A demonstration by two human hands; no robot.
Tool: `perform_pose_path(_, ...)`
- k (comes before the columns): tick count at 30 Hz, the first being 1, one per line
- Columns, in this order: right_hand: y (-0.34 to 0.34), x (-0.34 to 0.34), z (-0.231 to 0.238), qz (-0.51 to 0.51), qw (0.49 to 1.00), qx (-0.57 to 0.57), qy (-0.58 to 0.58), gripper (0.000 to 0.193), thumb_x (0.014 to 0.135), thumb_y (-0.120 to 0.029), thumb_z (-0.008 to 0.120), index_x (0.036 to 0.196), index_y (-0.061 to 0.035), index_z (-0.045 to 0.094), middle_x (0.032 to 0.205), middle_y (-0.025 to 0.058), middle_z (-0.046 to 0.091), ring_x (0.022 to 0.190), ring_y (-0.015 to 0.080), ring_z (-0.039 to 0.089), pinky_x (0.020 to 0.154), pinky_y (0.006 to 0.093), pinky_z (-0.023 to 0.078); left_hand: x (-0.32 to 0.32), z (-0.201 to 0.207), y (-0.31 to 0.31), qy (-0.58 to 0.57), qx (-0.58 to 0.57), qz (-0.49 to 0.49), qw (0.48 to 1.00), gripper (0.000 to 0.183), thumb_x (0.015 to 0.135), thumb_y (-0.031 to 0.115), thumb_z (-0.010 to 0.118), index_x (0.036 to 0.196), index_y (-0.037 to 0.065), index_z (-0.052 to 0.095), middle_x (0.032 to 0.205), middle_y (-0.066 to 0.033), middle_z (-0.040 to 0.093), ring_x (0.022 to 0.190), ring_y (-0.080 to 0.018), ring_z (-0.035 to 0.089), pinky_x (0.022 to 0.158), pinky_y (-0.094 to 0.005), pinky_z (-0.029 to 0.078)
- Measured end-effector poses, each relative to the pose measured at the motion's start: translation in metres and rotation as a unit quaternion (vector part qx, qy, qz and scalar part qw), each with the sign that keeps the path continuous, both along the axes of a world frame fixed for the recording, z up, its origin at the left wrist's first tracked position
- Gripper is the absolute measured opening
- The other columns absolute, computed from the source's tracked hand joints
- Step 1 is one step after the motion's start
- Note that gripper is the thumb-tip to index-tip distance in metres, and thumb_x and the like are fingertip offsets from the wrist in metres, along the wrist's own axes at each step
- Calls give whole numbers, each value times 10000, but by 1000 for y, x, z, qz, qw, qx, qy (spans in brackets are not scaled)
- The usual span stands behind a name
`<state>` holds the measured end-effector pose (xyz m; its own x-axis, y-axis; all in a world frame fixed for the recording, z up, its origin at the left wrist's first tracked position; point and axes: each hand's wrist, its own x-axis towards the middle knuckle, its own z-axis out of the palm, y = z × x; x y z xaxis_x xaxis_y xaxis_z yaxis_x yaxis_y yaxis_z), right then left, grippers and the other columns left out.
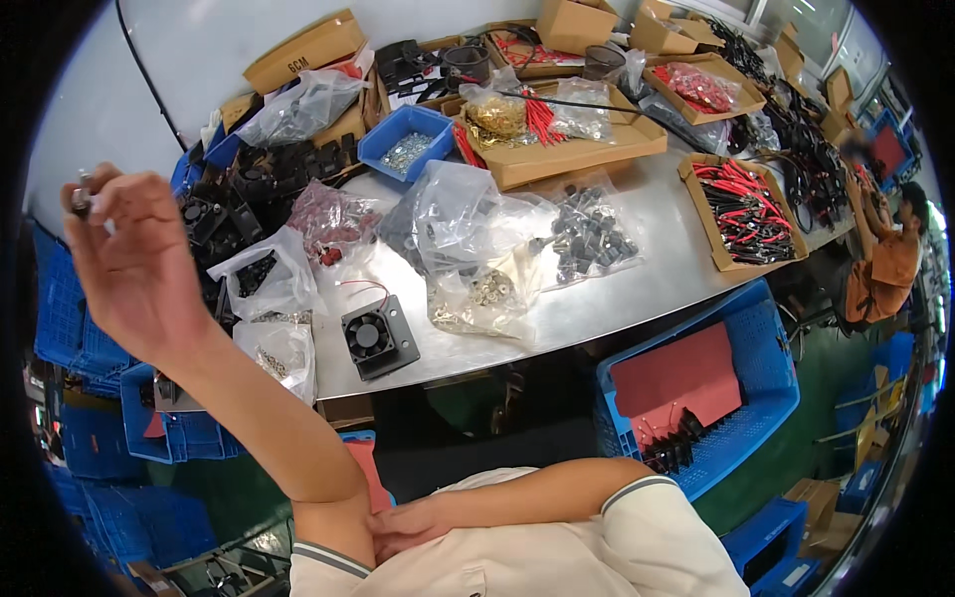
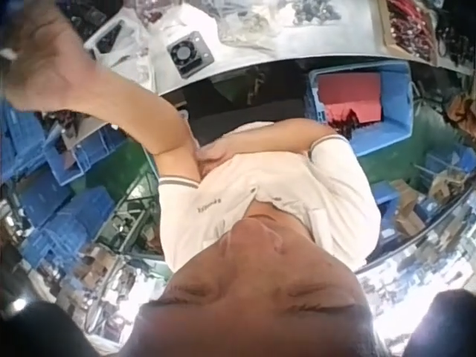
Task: Assembling electronic cooling fans by manually attaching small components to the fan housing.
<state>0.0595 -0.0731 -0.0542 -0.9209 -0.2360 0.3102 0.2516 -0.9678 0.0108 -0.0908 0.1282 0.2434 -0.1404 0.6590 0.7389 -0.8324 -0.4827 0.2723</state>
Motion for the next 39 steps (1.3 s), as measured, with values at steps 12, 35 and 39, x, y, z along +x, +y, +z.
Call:
perform_pose_path(12, -26, -21, -1, 31, 997, -10, 71, 854, 901, -611, 500, 1486, -41, 249, 1526, 135, 338, 1380, 257, 365, 1141, 382, 312, -9, -17, 5, -29, -6, 14, 999, 206, 951, 56, 576, 1141, -20, 548, 1064, -106, 480, 869, -163, 531, 928, -399, 405)
perform_pose_path(35, 93, 62, 73, -235, 691, 654, -200, 525, 887, -268, 696, 1299, 8, 524, 1158, 154, 667, 1070, 213, 640, 942, 319, 481, 54, -186, -65, -8, -371, 100, 923, 286, 896, 87, 666, 1158, 34, 562, 1079, -80, 596, 842, -144, 595, 844, -359, 545)
perform_pose_path(39, 162, 134, 132, -268, 624, 688, -257, 396, 881, -165, 709, 1223, 2, 598, 1020, 107, 720, 968, 166, 681, 871, 305, 520, 71, -222, -88, 28, -460, 76, 884, 225, 901, 34, 643, 1118, 30, 585, 1075, -74, 613, 870, -142, 596, 864, -344, 516)
